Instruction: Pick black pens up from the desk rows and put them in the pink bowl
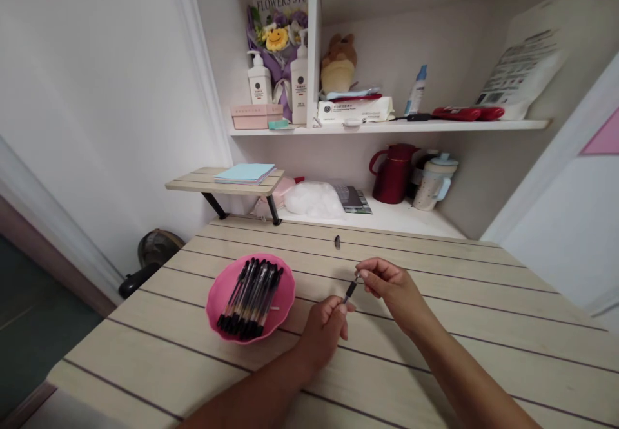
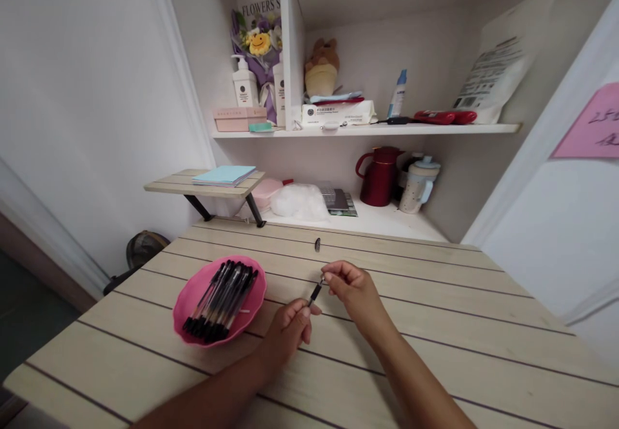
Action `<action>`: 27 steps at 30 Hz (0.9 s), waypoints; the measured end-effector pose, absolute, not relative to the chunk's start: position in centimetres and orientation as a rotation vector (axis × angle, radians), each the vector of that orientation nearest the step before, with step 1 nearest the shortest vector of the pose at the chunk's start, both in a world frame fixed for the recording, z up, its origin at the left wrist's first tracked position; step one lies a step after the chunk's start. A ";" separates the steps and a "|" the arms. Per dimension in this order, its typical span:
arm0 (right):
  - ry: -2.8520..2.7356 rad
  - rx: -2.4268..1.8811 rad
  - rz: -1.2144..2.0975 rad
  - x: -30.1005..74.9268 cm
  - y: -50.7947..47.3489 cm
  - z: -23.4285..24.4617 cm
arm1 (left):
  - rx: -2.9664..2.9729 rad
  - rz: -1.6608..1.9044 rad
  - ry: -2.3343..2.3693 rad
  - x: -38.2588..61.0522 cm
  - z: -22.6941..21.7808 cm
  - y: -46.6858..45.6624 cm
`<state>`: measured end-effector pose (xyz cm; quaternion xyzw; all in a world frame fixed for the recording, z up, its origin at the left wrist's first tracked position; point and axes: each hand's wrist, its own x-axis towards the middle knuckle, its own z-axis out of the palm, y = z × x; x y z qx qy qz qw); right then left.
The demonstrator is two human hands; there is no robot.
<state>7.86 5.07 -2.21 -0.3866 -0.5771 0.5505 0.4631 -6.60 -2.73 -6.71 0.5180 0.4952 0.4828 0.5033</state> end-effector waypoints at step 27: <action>-1.417 -0.846 1.620 7.6 4.4 -1.9 | 1.427 1.245 1.255 -6.3 -5.6 -3.1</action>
